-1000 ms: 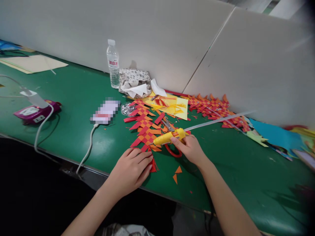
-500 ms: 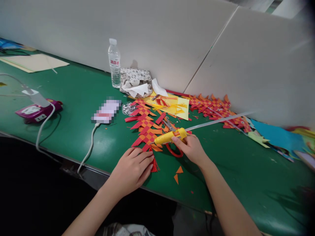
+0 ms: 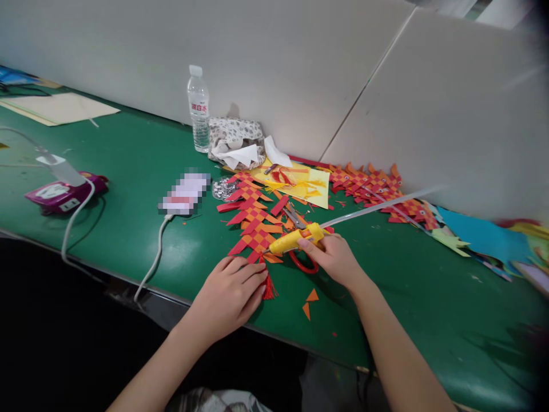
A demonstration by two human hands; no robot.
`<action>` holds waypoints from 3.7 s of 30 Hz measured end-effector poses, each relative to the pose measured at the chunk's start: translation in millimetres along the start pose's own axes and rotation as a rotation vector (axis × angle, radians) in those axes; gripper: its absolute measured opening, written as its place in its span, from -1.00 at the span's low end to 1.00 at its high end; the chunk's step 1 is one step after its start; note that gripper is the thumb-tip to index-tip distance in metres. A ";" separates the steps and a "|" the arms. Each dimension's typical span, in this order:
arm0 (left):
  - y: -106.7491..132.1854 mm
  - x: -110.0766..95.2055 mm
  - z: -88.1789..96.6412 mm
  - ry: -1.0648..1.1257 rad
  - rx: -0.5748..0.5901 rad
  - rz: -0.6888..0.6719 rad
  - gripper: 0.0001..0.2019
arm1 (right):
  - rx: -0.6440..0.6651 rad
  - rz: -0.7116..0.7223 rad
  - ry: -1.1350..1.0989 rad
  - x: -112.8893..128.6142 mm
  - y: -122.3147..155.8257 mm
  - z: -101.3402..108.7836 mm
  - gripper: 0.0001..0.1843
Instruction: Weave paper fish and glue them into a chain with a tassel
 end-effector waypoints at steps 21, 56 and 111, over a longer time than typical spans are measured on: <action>-0.1 0.2 -0.3 0.005 -0.008 -0.006 -0.72 | 0.038 -0.018 -0.057 0.5 -1.1 -1.2 -0.46; -1.4 1.2 -0.5 0.002 0.009 0.007 -0.72 | -0.020 -0.018 0.001 3.5 2.1 4.1 -0.42; 4.6 4.0 -6.5 0.025 -0.051 0.001 -0.71 | 0.080 0.380 0.677 114.2 -31.5 29.4 -0.39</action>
Point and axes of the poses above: each hand's wrist, its own y-axis away from the middle knuckle, its own z-axis out of the back of the hand, x = y × z, the point moved 6 cm from there along -y, towards the middle knuckle, and after that the axes turned 8 degrees about -z, right-handed, at the moved point
